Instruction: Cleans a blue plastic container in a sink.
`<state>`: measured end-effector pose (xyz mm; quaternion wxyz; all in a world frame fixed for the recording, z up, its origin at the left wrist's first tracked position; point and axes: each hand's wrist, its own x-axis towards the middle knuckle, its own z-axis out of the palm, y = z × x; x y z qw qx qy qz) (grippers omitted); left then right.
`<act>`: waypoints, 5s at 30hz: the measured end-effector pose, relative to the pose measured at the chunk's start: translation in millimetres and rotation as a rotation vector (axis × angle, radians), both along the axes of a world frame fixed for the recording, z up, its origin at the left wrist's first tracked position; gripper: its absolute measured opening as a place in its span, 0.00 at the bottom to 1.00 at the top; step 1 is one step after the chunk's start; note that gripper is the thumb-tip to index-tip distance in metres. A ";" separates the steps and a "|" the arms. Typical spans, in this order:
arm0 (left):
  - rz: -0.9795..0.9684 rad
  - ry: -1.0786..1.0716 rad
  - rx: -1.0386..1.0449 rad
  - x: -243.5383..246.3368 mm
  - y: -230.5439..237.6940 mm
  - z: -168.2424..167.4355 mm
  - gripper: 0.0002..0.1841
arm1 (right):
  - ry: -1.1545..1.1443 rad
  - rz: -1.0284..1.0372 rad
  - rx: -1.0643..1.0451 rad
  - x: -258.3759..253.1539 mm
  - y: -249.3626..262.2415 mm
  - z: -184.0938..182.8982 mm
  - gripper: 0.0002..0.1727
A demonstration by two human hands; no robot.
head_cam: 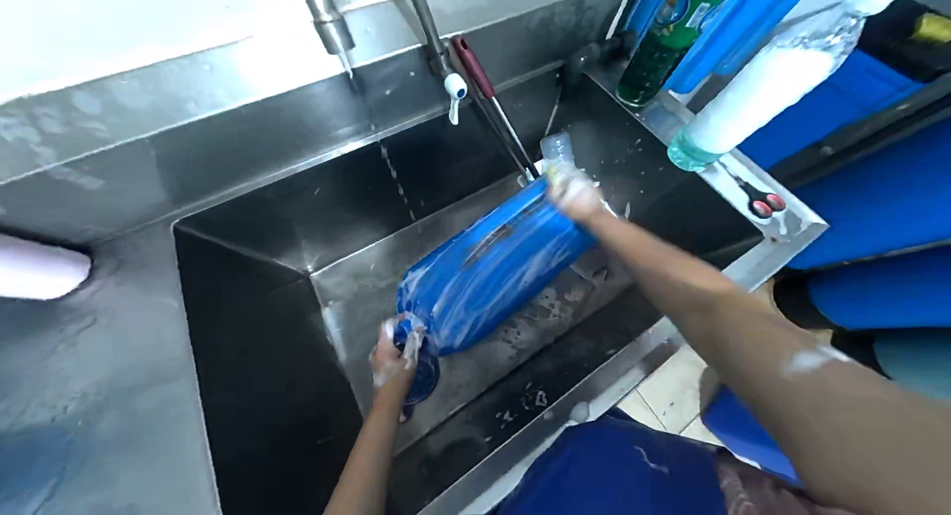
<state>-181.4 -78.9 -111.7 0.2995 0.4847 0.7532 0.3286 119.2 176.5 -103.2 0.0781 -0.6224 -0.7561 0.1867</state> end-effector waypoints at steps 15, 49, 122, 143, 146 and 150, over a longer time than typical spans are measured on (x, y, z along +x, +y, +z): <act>0.215 -0.265 0.156 -15.7 52.0 -51.9 0.35 | 0.199 -0.196 0.197 -11.5 -40.1 -7.6 0.22; 0.903 -0.752 -0.176 27.6 36.2 -12.8 0.19 | 0.678 0.462 0.025 -151.1 -136.7 -76.3 0.22; 0.461 -0.067 -0.400 -36.1 -31.2 26.3 0.27 | -0.035 0.534 -0.262 43.2 -101.6 29.5 0.24; 0.513 -0.699 -0.212 -40.6 -54.8 25.2 0.27 | 0.125 0.805 -0.535 20.6 -90.5 69.4 0.13; 0.611 -0.796 -0.174 -12.4 -15.0 64.0 0.23 | 0.329 0.576 -0.429 13.9 -47.4 41.9 0.27; 0.626 -0.795 -0.164 2.5 71.2 105.9 0.17 | 0.391 0.731 0.079 -144.6 -97.2 55.1 0.33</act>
